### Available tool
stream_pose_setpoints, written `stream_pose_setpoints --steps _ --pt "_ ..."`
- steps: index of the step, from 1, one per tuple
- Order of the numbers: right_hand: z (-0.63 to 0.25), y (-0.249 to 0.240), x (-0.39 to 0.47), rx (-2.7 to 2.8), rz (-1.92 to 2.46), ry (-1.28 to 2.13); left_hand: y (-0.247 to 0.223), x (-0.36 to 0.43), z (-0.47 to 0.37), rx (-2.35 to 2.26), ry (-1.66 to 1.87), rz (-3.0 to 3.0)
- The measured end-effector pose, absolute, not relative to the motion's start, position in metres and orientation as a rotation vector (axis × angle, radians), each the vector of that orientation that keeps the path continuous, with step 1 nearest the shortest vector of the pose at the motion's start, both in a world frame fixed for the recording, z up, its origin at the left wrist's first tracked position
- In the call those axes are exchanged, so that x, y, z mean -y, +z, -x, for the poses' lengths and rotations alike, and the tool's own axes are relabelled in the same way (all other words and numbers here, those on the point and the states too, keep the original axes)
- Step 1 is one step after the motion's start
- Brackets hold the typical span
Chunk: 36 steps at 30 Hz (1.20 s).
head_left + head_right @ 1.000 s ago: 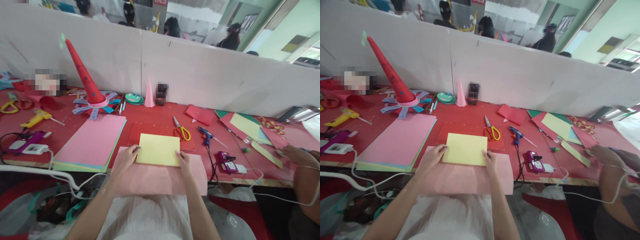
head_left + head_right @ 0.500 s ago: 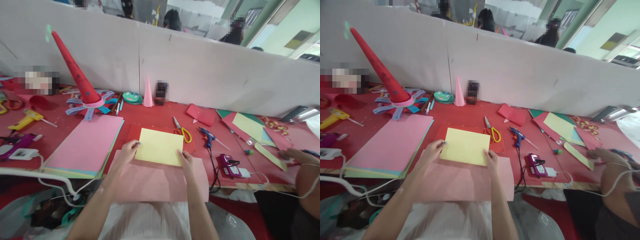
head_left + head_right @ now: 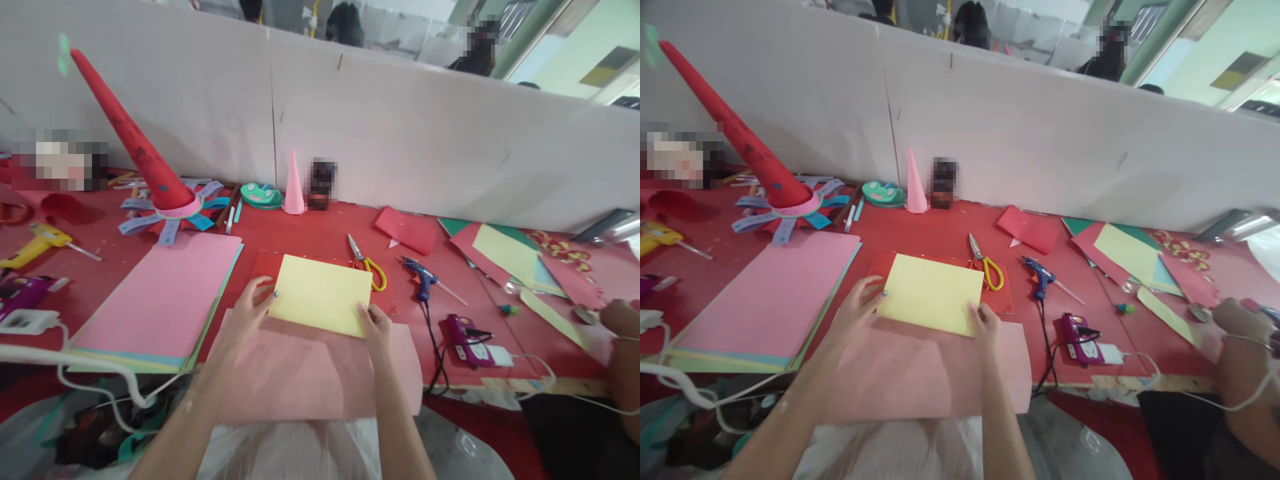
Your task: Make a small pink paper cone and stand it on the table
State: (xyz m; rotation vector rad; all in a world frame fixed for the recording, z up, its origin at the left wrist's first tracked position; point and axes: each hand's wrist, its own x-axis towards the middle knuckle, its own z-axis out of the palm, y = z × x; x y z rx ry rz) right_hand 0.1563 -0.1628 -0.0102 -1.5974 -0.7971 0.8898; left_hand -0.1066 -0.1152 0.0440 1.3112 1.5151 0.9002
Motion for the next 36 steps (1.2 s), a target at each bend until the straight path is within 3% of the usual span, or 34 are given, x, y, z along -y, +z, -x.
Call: stream_pose_setpoints --steps 11,17,24,36 --pt "-0.148 0.002 0.149 0.802 1.346 0.714 0.042 0.108 0.1 -1.433 1.037 -1.385" --pt "-0.15 -0.004 0.156 0.876 1.452 0.72 0.025 0.109 0.097 -1.338 1.086 -1.5" --pt "-0.155 0.004 0.162 1.047 1.595 0.519 0.017 0.116 0.108 -1.601 1.032 -1.608" --pt "-0.146 0.021 0.182 0.889 1.57 0.833 0.037 0.129 0.108 -1.498 0.996 -1.245"
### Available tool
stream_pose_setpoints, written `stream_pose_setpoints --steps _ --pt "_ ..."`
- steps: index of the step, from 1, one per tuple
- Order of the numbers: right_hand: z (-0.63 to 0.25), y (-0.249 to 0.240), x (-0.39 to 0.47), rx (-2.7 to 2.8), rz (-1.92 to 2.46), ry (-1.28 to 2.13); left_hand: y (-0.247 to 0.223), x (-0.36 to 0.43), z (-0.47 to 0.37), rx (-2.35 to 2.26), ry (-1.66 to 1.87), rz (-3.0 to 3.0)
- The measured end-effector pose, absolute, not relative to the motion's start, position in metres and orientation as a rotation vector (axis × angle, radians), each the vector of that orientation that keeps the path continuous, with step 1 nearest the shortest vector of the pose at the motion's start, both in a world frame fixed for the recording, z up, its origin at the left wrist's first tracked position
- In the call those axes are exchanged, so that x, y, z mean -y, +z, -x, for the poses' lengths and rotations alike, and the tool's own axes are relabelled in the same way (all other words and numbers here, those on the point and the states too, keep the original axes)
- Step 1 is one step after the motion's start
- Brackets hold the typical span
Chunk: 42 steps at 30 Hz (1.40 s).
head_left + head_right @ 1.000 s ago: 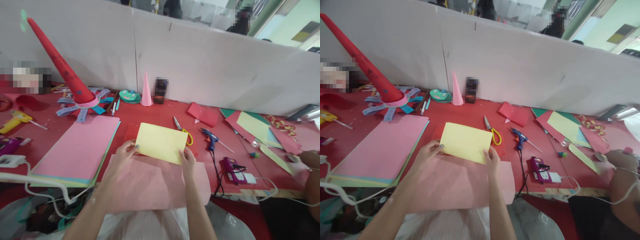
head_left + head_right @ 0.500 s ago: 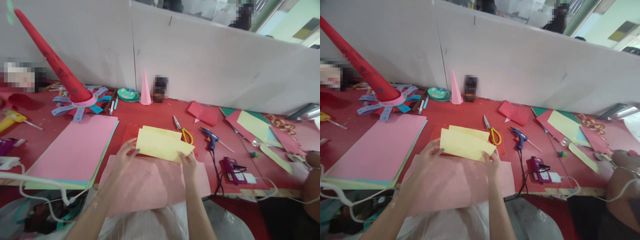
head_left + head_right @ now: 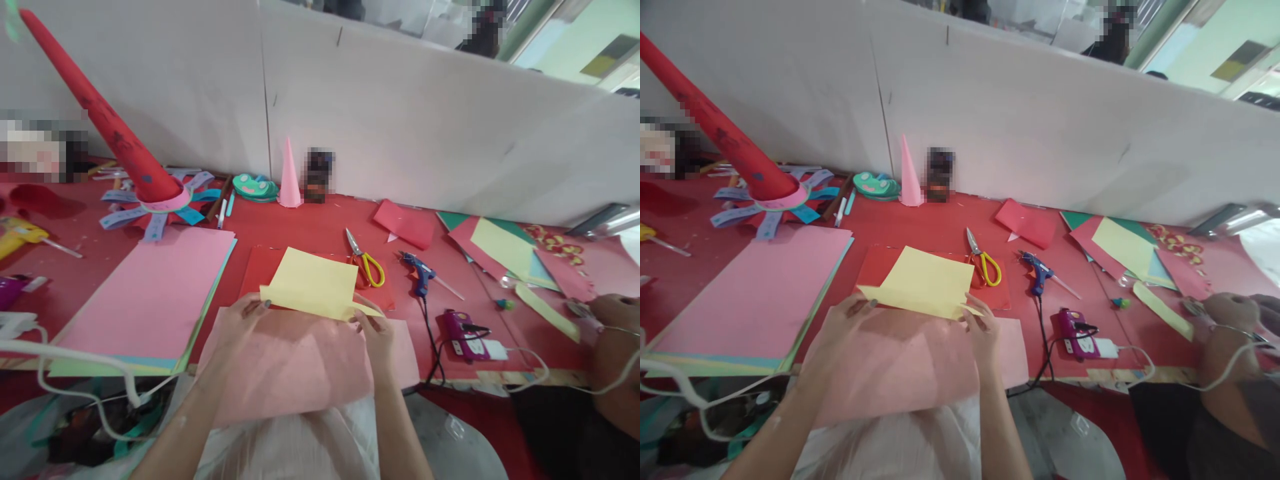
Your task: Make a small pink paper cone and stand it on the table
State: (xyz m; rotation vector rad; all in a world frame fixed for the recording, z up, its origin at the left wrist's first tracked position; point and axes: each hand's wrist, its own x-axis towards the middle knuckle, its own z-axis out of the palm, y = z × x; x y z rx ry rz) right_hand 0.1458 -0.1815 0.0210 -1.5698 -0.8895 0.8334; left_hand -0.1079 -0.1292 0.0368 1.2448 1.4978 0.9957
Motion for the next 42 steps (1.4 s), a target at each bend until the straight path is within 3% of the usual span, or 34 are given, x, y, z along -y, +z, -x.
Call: stream_pose_setpoints --steps 8,19,28,34,42 --pt "-0.154 0.019 0.191 0.802 1.482 0.984 0.028 0.133 0.111 -1.467 1.044 -1.367" --pt "-0.147 0.011 0.189 0.73 1.496 0.835 0.019 0.161 0.108 -1.444 1.106 -1.567" --pt "-0.134 0.009 0.208 1.611 1.559 0.14 0.007 0.181 0.083 -1.494 0.875 -2.193" --pt "-0.146 0.008 0.216 1.77 1.291 0.251 0.007 0.186 0.072 -1.42 0.854 -2.359" --pt "-0.183 0.018 0.211 1.691 1.267 0.325 0.027 0.149 0.123 -1.746 0.837 -2.318"
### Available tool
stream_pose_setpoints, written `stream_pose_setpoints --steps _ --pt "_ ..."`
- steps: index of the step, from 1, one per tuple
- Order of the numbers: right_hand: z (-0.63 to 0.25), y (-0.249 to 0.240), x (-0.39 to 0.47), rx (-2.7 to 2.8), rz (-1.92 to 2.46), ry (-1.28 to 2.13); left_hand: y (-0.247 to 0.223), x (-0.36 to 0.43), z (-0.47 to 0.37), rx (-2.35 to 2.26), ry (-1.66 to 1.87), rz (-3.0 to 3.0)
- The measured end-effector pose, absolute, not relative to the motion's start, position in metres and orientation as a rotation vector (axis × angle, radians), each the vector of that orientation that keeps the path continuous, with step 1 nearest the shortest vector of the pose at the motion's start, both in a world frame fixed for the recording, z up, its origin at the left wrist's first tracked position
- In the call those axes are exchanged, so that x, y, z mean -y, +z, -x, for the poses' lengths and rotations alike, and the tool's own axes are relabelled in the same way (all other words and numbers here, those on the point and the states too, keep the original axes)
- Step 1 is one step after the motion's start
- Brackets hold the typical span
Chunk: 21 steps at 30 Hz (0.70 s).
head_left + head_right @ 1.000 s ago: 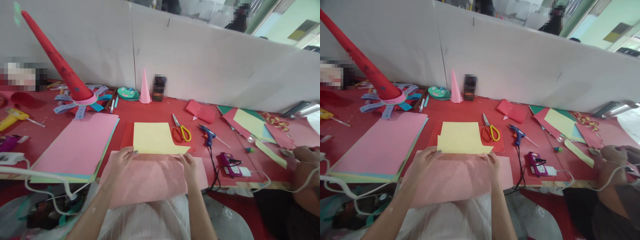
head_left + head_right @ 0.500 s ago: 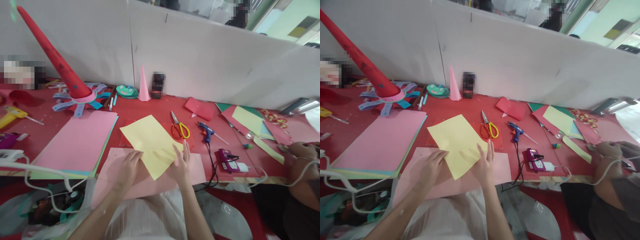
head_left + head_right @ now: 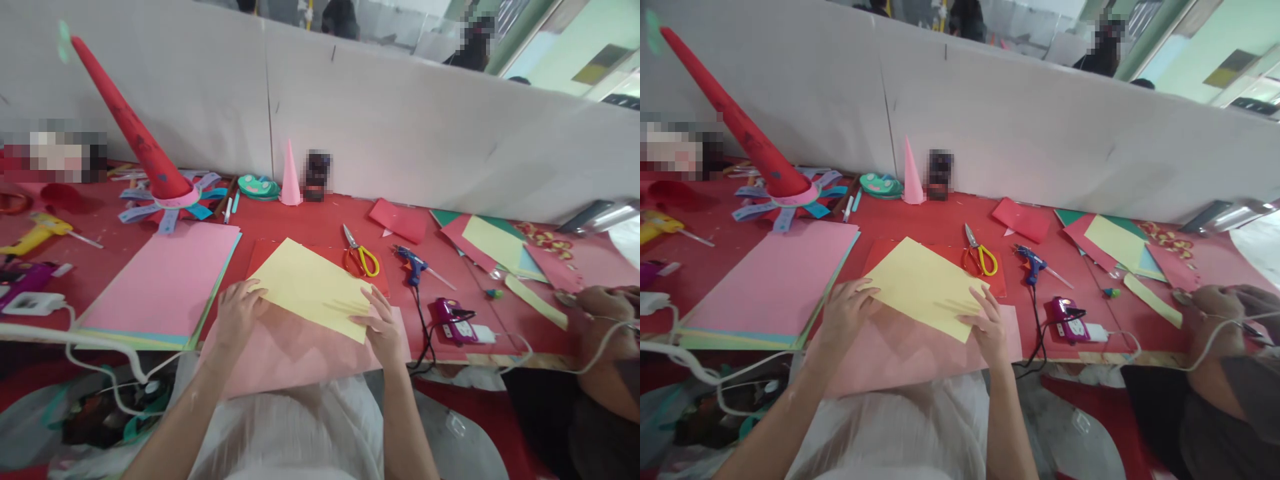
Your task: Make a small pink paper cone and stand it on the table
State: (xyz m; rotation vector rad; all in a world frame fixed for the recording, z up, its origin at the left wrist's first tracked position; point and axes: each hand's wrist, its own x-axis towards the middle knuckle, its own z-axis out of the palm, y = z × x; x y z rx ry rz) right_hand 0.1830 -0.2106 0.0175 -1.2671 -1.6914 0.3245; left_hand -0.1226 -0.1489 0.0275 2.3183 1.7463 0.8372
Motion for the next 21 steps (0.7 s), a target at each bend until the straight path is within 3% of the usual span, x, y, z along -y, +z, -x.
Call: stream_pose_setpoints --steps 6,11,21 --pt "-0.189 0.018 0.203 1.43 1.438 0.564 0.034 0.136 0.148 -1.422 0.798 -1.96" --pt "-0.184 0.016 0.195 1.113 1.62 0.781 0.046 0.136 0.137 -1.476 0.79 -1.561" --pt "-0.187 -0.002 0.19 0.987 1.648 0.777 0.022 0.128 0.139 -1.597 0.902 -1.595"
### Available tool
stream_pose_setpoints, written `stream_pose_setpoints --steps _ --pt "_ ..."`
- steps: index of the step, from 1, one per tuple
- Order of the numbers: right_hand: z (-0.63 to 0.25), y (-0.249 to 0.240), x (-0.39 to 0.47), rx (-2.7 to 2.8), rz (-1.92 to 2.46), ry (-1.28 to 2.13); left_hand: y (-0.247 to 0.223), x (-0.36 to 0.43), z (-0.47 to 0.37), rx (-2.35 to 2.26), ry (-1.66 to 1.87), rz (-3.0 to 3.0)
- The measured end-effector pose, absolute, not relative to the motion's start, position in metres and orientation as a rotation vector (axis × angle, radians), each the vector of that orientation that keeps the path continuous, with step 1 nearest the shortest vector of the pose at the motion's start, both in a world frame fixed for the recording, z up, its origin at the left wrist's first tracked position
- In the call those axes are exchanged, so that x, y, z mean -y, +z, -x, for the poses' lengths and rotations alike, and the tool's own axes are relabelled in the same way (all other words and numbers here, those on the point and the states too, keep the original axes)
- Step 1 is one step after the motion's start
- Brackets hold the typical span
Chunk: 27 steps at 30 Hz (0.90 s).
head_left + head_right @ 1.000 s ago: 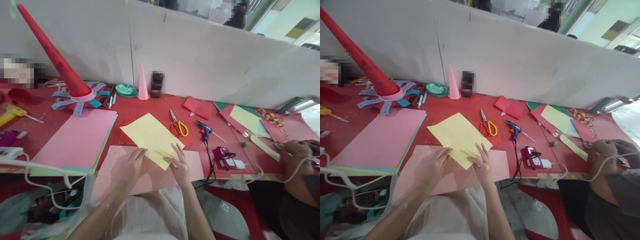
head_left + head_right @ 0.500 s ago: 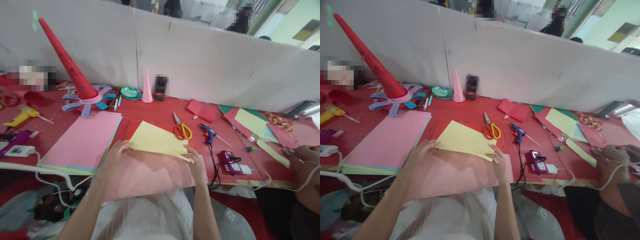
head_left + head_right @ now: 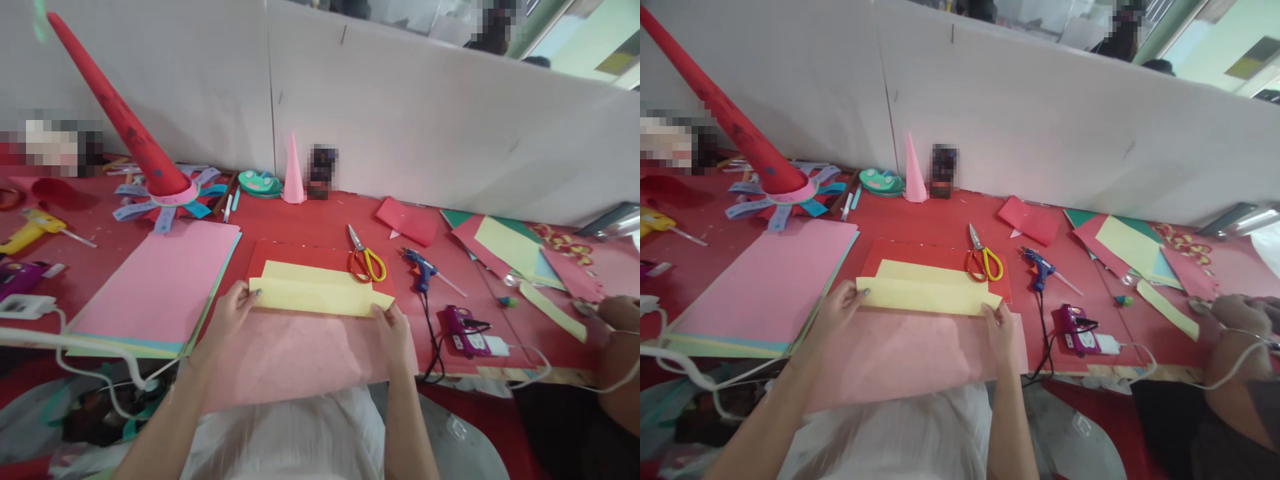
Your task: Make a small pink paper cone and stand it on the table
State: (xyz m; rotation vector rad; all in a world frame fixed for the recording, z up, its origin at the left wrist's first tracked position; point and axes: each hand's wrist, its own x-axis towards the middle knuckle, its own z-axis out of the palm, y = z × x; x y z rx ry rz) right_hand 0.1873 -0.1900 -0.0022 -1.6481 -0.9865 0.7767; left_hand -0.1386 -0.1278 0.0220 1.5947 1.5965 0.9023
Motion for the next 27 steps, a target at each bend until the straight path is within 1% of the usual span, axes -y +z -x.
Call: stream_pose_setpoints --steps 4,11,20,22,24,27 --pt "-0.182 -0.003 0.185 1.035 1.714 0.773 0.017 0.127 0.137 -1.773 0.906 -1.674" --pt "-0.174 0.018 0.171 1.226 2.073 0.586 0.022 0.116 0.126 -2.016 0.638 -1.775" --pt "-0.181 -0.008 0.152 1.251 1.914 0.538 0.021 0.103 0.116 -2.18 0.413 -1.749" --pt "-0.183 -0.013 0.149 1.256 1.879 0.545 0.018 0.104 0.116 -2.231 0.458 -1.862" --pt "-0.185 -0.015 0.148 1.267 1.865 0.53 0.016 0.107 0.116 -2.231 0.59 -2.058" --pt "-0.185 -0.017 0.147 1.288 1.851 0.479 0.016 0.116 0.112 -1.962 0.722 -2.33"
